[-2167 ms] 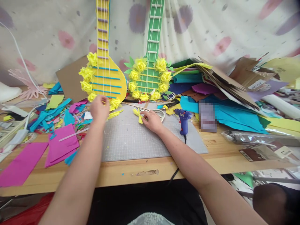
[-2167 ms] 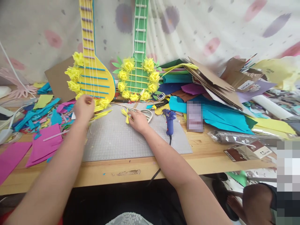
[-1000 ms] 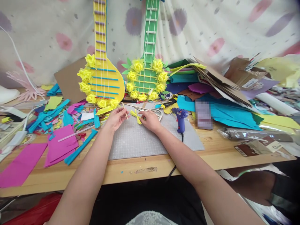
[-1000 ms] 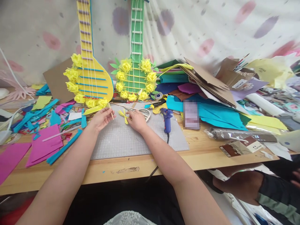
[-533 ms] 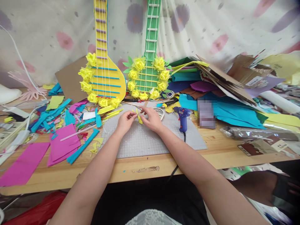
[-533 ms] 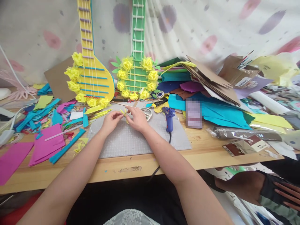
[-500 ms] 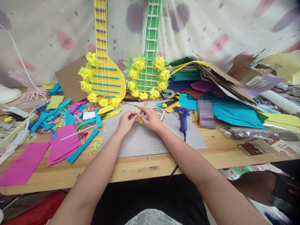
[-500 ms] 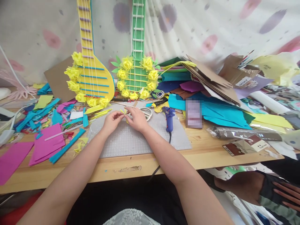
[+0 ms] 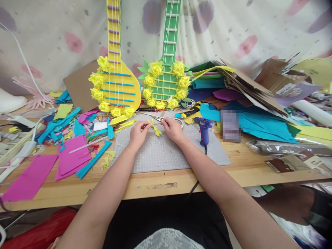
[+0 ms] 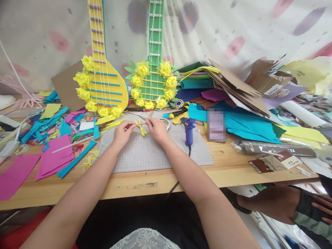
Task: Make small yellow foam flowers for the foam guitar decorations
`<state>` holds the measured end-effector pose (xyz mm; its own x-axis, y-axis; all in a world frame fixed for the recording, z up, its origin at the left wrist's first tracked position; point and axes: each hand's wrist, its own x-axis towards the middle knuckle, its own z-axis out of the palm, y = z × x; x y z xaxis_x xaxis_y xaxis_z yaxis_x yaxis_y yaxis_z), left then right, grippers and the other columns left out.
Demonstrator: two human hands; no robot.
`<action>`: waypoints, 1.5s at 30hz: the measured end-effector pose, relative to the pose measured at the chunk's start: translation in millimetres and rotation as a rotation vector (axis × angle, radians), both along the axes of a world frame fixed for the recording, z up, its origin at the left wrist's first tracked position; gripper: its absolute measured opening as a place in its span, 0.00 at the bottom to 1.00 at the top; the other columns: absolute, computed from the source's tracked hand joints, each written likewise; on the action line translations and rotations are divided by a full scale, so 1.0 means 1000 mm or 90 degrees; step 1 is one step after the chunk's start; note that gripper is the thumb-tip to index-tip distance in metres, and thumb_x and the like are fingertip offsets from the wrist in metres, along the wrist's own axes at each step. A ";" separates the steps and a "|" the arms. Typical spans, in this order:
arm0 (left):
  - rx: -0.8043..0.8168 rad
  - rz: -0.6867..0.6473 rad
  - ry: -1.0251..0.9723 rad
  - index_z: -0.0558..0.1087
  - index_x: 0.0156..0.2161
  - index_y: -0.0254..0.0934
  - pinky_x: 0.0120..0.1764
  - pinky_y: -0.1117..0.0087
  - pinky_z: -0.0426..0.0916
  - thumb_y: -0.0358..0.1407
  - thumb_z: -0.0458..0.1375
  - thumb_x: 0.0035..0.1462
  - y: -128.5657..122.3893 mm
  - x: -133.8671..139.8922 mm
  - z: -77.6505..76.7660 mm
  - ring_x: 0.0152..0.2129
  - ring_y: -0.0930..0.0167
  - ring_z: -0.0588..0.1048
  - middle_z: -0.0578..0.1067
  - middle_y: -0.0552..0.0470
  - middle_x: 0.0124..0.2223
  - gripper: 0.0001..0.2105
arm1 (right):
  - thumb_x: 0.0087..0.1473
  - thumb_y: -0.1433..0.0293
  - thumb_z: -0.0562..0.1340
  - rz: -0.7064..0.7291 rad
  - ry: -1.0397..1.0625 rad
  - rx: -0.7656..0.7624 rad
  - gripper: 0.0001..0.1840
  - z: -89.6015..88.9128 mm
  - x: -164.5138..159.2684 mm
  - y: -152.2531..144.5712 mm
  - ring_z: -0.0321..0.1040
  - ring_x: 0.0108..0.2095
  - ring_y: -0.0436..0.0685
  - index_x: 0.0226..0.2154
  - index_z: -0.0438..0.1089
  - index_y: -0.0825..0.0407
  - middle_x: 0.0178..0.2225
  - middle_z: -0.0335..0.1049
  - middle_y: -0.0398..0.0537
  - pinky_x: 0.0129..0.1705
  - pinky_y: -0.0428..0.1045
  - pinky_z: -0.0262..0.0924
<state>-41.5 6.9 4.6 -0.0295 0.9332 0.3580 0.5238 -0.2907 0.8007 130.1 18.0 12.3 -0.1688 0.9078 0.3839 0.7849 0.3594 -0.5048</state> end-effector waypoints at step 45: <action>0.088 -0.082 0.262 0.60 0.51 0.36 0.51 0.59 0.60 0.37 0.60 0.45 -0.006 0.008 -0.010 0.47 0.64 0.64 0.66 0.44 0.46 0.26 | 0.49 0.67 0.53 -0.007 0.014 -0.080 0.15 -0.005 0.006 0.011 0.62 0.30 0.54 0.40 0.66 0.52 0.28 0.67 0.46 0.33 0.47 0.54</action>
<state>-33.5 1.2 -5.2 0.2544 0.8627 0.4370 0.7434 -0.4635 0.4823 136.5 28.9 7.6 -0.1513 0.9508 0.2704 0.7770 0.2835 -0.5621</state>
